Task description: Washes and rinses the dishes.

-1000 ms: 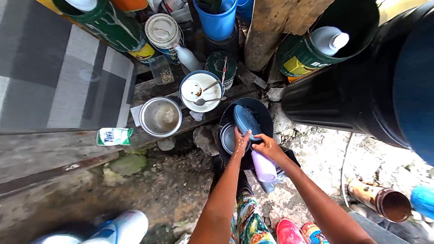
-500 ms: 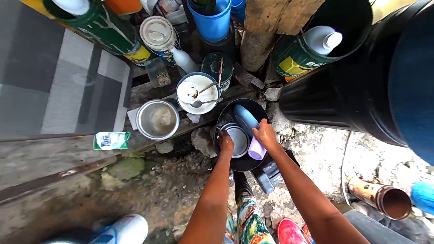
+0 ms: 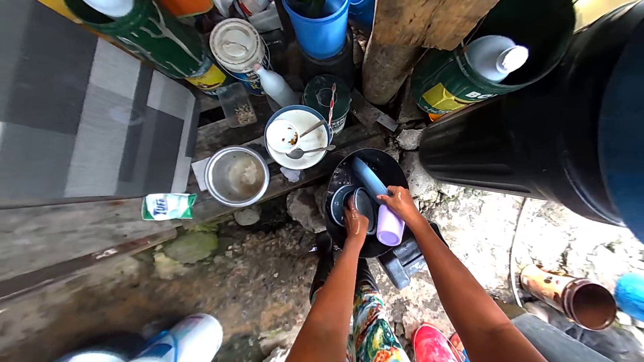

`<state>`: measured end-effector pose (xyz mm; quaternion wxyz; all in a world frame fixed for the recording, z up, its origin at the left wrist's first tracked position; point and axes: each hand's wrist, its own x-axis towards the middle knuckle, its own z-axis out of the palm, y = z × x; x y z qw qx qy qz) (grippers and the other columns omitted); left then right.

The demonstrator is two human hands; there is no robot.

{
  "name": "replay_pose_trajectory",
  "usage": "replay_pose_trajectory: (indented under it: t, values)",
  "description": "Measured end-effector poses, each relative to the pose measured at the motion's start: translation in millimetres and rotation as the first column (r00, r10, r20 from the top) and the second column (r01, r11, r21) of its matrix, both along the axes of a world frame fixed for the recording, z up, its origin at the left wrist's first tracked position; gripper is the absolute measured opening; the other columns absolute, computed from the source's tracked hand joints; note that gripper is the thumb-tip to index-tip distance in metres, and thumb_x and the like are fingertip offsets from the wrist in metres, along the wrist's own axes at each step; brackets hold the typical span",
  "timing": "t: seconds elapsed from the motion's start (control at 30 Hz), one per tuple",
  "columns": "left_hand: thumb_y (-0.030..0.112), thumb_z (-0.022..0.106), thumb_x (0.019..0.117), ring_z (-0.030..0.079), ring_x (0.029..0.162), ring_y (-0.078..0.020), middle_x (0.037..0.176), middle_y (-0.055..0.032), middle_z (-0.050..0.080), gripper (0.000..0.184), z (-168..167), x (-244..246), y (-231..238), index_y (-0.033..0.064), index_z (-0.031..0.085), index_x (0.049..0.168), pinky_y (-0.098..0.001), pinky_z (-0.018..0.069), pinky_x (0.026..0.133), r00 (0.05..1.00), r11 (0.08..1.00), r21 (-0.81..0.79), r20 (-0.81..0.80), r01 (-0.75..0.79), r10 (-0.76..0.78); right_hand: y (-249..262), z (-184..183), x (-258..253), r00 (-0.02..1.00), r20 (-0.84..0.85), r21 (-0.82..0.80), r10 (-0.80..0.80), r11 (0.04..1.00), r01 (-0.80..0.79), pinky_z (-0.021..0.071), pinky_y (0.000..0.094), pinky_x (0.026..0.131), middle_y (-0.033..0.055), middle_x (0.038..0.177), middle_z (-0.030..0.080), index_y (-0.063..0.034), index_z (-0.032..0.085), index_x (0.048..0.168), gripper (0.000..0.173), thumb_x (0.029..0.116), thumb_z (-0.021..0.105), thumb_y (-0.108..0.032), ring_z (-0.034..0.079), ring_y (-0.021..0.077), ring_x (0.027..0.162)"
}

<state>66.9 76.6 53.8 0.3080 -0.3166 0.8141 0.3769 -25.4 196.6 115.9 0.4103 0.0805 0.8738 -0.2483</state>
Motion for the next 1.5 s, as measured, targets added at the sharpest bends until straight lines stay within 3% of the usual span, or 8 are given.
replay_pose_trajectory:
  t: [0.13, 0.37, 0.7, 0.9, 1.1, 1.5]
  values:
    - [-0.004, 0.058, 0.0924, 0.055, 0.126, -0.0526, 0.147, -0.0393, 0.043, 0.077, 2.1, 7.5, -5.4, 0.0154, 0.031, 0.162, -0.055, 0.0507, 0.103, 1.0, 0.999, -0.044, 0.011, 0.019, -0.019, 2.5, -6.8, 2.8, 0.998, -0.038, -0.06, -0.042, 0.997, 0.039, 0.0487, 0.0587, 0.095, 0.0278, 0.103, 0.069, 0.0074, 0.07, 0.101, 0.032, 0.0981, 0.072, -0.025, 0.066, 0.0418, 0.103]
    - [0.003, 0.051, 0.102, 0.064, 0.121, -0.0412, 0.129, -0.0297, 0.063, 0.059, 14.8, -2.7, -20.3, -0.0049, 0.027, 0.155, -0.0515, 0.0514, 0.103, 0.973, 0.983, -0.057, 0.167, 0.172, -0.16, 7.6, -11.0, 1.0, 0.997, -0.025, -0.071, -0.079, 0.994, 0.077, 0.0489, 0.0572, 0.097, 0.0262, 0.104, 0.071, 0.0059, 0.072, 0.102, 0.032, 0.097, 0.073, -0.025, 0.067, 0.0398, 0.105]
    - [0.004, 0.048, 0.1039, 0.064, 0.124, -0.0392, 0.135, -0.029, 0.06, 0.065, 12.1, -10.7, -28.3, -0.0033, 0.016, 0.159, -0.0495, 0.0516, 0.104, 0.922, 0.965, -0.036, 0.307, 0.258, -0.235, 11.0, -10.3, 4.6, 0.994, -0.028, -0.099, -0.105, 0.99, 0.102, 0.0488, 0.0535, 0.099, 0.0251, 0.106, 0.071, 0.0054, 0.072, 0.104, 0.033, 0.0975, 0.072, -0.027, 0.067, 0.0373, 0.106]
    - [0.002, 0.051, 0.1021, 0.065, 0.12, -0.0378, 0.135, -0.0293, 0.059, 0.069, 4.5, -8.2, -27.4, -0.0021, 0.013, 0.16, -0.0478, 0.0532, 0.101, 0.933, 0.977, -0.014, 0.3, 0.213, -0.199, 12.5, -10.4, 5.8, 0.992, -0.035, -0.095, -0.122, 0.988, 0.118, 0.0499, 0.052, 0.096, 0.0239, 0.105, 0.071, 0.0044, 0.072, 0.107, 0.032, 0.0986, 0.07, -0.026, 0.068, 0.0356, 0.103]
    - [0.001, 0.05, 0.102, 0.063, 0.124, -0.0404, 0.136, -0.0313, 0.059, 0.07, 6.1, -5.7, -28.3, -0.0045, 0.011, 0.161, -0.0499, 0.0494, 0.106, 0.947, 0.984, 0.022, 0.267, 0.177, -0.176, 12.7, -12.5, 9.1, 0.987, -0.04, -0.125, -0.156, 0.981, 0.15, 0.0507, 0.05, 0.094, 0.0232, 0.101, 0.071, 0.0051, 0.072, 0.106, 0.031, 0.0978, 0.072, -0.025, 0.068, 0.0333, 0.098]
    - [-0.007, 0.055, 0.0942, 0.062, 0.126, -0.0394, 0.142, -0.031, 0.054, 0.088, 2.0, -2.0, -33.9, 0.0027, 0.002, 0.164, -0.0488, 0.0478, 0.108, 0.976, 0.987, 0.1, 0.166, 0.128, -0.143, 11.2, -11.7, 9.2, 0.99, -0.047, -0.116, -0.133, 0.985, 0.127, 0.051, 0.0484, 0.093, 0.0224, 0.101, 0.072, 0.0051, 0.072, 0.105, 0.031, 0.0985, 0.071, -0.025, 0.068, 0.0317, 0.098]
